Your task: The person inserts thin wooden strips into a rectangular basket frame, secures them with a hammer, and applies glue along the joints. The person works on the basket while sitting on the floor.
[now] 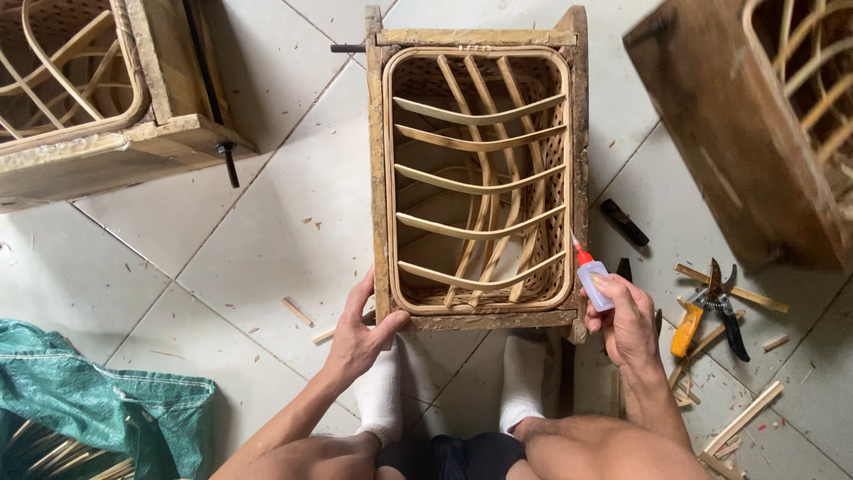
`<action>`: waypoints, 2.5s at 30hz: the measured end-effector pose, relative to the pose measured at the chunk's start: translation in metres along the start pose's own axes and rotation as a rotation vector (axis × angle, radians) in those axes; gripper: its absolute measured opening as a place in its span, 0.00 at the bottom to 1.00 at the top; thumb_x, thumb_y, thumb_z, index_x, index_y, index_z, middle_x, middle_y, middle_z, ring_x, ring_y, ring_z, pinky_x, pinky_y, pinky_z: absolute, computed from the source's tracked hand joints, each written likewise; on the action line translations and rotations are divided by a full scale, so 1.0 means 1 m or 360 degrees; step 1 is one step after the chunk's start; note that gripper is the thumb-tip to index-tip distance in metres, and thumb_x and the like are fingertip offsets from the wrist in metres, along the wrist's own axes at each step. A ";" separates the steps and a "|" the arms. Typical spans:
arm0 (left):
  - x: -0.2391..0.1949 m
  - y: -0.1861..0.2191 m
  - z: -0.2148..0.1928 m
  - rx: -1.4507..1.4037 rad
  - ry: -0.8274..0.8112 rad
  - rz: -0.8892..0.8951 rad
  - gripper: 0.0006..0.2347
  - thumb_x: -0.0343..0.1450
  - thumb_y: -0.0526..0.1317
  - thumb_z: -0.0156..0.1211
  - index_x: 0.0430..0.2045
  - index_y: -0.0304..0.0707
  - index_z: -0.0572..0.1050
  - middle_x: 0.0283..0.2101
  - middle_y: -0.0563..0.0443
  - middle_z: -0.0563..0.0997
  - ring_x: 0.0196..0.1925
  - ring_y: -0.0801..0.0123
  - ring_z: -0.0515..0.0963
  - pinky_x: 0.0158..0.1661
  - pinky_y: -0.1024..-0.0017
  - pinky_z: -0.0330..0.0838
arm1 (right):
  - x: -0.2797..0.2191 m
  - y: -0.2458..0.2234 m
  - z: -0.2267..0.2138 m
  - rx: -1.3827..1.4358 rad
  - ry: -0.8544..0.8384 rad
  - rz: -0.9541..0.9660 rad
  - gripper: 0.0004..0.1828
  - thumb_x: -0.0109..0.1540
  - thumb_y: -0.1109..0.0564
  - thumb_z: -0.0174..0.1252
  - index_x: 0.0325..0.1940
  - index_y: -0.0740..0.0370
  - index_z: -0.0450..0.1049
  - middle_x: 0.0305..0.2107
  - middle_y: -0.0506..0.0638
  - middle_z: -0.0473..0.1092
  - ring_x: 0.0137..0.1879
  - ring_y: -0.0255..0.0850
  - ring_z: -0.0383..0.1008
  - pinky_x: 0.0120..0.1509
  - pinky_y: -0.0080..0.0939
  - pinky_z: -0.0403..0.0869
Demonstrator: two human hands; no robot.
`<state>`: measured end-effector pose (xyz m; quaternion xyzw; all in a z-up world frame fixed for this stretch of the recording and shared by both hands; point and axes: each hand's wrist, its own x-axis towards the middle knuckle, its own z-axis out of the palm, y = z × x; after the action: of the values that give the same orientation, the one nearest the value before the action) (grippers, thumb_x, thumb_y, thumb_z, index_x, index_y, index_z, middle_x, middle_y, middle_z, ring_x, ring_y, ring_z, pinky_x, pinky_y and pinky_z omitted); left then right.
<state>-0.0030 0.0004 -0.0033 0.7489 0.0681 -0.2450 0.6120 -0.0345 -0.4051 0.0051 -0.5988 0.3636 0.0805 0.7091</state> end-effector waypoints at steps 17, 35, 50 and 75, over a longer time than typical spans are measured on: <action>-0.001 -0.001 0.002 -0.0039 0.0009 0.0015 0.36 0.68 0.42 0.68 0.72 0.46 0.55 0.71 0.42 0.63 0.73 0.57 0.65 0.63 0.56 0.72 | -0.084 -0.002 -0.015 -0.0506 -0.0045 0.0037 0.17 0.64 0.51 0.61 0.46 0.70 0.75 0.31 0.52 0.74 0.33 0.35 0.74 0.38 0.33 0.74; -0.002 -0.006 0.002 -0.0145 -0.0010 -0.0003 0.38 0.68 0.48 0.68 0.73 0.49 0.54 0.72 0.42 0.61 0.75 0.55 0.62 0.65 0.52 0.70 | -0.094 -0.064 -0.003 -0.2425 -0.0118 -0.1426 0.28 0.55 0.58 0.72 0.60 0.61 0.78 0.45 0.50 0.75 0.48 0.44 0.76 0.55 0.43 0.77; -0.001 -0.013 0.004 -0.0225 0.0006 0.0055 0.39 0.68 0.46 0.70 0.73 0.46 0.53 0.72 0.41 0.60 0.73 0.56 0.65 0.65 0.53 0.72 | -0.097 -0.074 0.015 -0.2452 -0.0248 -0.1426 0.27 0.53 0.57 0.72 0.56 0.60 0.79 0.42 0.48 0.75 0.47 0.44 0.76 0.52 0.43 0.75; -0.003 -0.016 0.003 -0.0176 0.0018 0.0038 0.41 0.67 0.50 0.69 0.74 0.45 0.52 0.70 0.39 0.62 0.74 0.55 0.64 0.66 0.55 0.70 | -0.089 -0.086 0.061 -0.2517 -0.0545 -0.1476 0.23 0.49 0.52 0.73 0.46 0.62 0.81 0.30 0.49 0.75 0.36 0.43 0.76 0.43 0.45 0.74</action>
<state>-0.0128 0.0015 -0.0167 0.7160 0.0763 -0.2293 0.6549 -0.0262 -0.3446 0.1288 -0.9730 -0.1820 0.1006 0.1006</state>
